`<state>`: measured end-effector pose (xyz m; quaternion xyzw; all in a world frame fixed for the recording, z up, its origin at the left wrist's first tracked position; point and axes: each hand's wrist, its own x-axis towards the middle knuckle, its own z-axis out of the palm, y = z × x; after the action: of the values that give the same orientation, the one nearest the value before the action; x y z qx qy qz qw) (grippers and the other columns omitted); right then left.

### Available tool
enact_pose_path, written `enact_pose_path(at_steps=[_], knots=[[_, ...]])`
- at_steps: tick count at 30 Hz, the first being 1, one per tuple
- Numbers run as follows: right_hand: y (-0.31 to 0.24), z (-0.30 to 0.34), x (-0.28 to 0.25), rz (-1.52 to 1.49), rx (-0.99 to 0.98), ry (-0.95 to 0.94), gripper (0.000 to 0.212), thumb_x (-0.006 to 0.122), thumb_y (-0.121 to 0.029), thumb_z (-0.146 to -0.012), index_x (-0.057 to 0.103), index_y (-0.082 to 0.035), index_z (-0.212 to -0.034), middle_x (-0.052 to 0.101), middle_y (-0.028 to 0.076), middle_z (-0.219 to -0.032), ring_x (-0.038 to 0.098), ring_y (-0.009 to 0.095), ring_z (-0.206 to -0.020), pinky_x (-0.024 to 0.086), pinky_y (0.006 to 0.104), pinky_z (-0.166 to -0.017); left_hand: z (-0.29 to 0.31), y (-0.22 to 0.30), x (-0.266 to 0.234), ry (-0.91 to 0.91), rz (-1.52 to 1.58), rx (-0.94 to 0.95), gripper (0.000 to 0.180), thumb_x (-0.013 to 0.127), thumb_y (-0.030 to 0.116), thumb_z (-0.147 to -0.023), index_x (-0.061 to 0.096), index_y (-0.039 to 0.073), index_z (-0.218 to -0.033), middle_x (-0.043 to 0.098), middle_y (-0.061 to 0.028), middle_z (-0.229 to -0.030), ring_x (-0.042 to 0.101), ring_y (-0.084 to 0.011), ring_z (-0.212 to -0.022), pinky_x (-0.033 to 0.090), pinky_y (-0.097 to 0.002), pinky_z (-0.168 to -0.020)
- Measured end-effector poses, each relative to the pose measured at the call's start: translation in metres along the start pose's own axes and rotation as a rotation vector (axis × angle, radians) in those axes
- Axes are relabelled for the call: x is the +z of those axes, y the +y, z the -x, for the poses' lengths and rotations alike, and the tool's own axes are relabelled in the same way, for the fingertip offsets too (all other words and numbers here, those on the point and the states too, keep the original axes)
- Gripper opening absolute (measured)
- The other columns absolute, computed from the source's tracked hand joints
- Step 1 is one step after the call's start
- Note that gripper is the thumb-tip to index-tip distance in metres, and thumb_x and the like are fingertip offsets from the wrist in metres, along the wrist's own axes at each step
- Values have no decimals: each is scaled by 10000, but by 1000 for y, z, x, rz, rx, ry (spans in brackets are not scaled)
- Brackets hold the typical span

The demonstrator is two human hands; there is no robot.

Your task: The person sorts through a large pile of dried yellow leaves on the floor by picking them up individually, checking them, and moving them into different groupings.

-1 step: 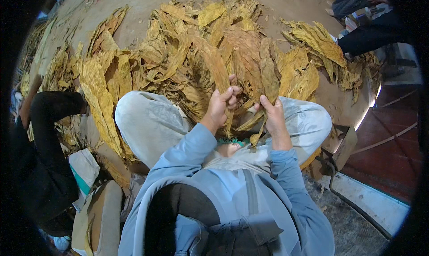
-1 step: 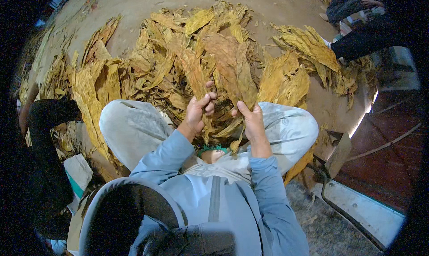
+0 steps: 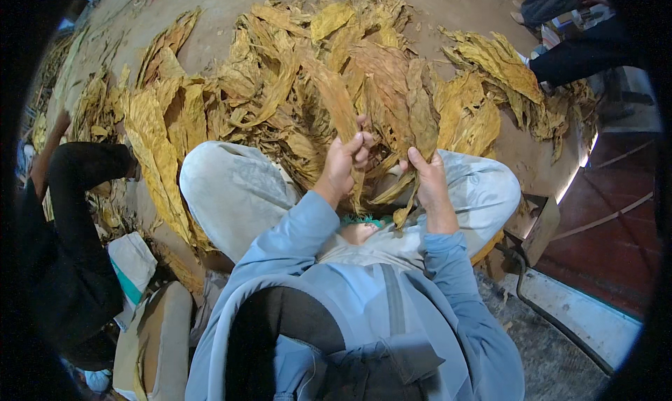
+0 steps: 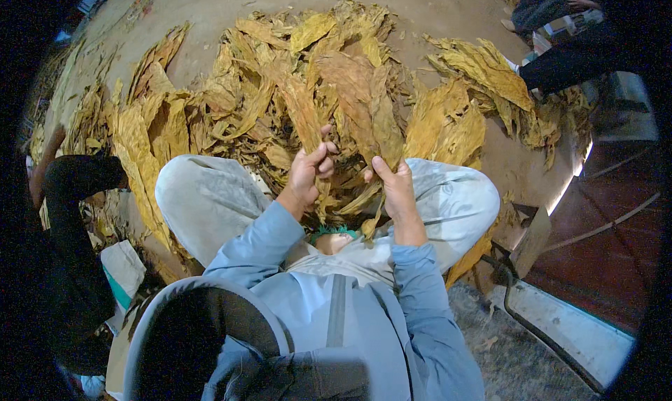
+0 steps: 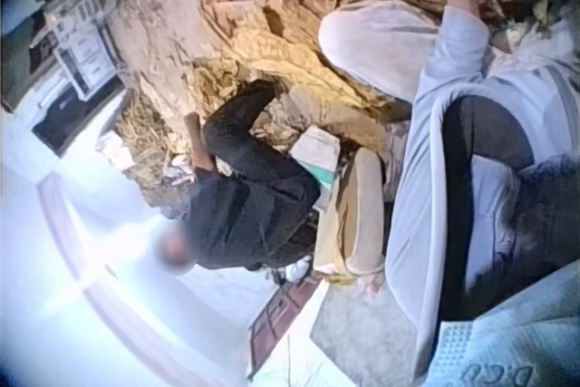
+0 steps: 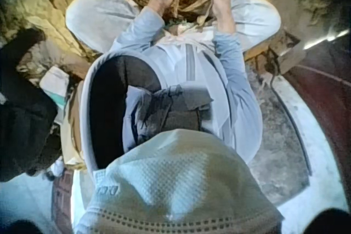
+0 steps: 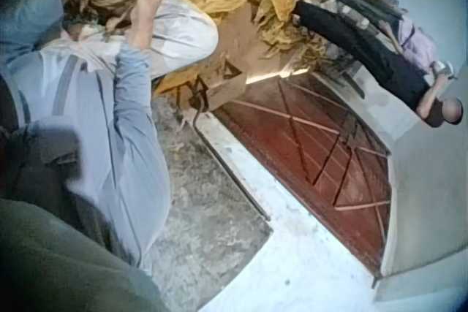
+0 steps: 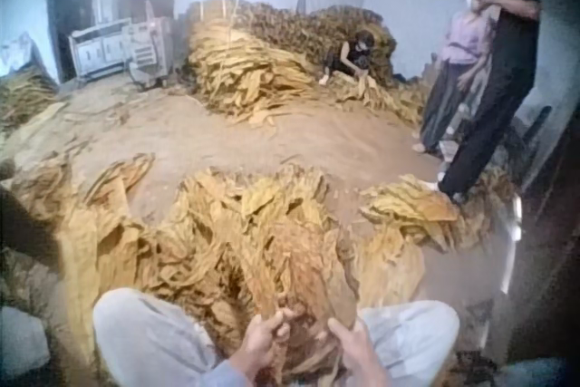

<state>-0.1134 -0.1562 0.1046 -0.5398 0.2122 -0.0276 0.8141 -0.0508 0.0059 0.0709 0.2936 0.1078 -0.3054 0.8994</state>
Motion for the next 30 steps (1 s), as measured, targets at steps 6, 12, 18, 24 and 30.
enact_pose_path(at_steps=[6,12,18,24,30], knots=[[-22,-13,-6,79,-27,-32,335,490,-295,-906,494,0,-1065,555,38,-787,481,120,-586,422,246,-548,-5,54,-15,97,81,240,411,362,401,-934,472,64,-1141,518,-25,-875,366,-95,-528,321,-236,-470],[-41,-38,-9,451,54,-294,457,475,-322,-907,459,41,-1185,559,49,-863,502,107,-636,421,228,-561,46,138,-17,81,22,507,374,308,354,-957,469,69,-1138,494,-29,-860,365,-93,-562,311,-209,-469],[53,-55,6,908,154,-745,512,490,-345,-892,431,41,-1223,573,152,-1078,562,225,-852,454,325,-748,82,153,-22,45,-24,584,385,346,346,-951,452,57,-1184,488,-22,-880,375,-91,-569,315,-212,-480],[221,-56,-45,1557,290,-765,346,508,-289,-857,553,-14,-1062,573,217,-1043,546,381,-945,431,413,-811,55,112,-9,87,-45,380,415,317,393,-951,464,82,-1181,541,-14,-823,416,-74,-551,353,-216,-475],[131,-47,-5,1631,10,-467,347,492,-297,-875,551,3,-1039,610,176,-972,588,326,-836,465,378,-739,42,55,-2,20,-177,188,467,299,382,-954,418,48,-1258,573,-59,-1012,526,-175,-901,420,-325,-856]])
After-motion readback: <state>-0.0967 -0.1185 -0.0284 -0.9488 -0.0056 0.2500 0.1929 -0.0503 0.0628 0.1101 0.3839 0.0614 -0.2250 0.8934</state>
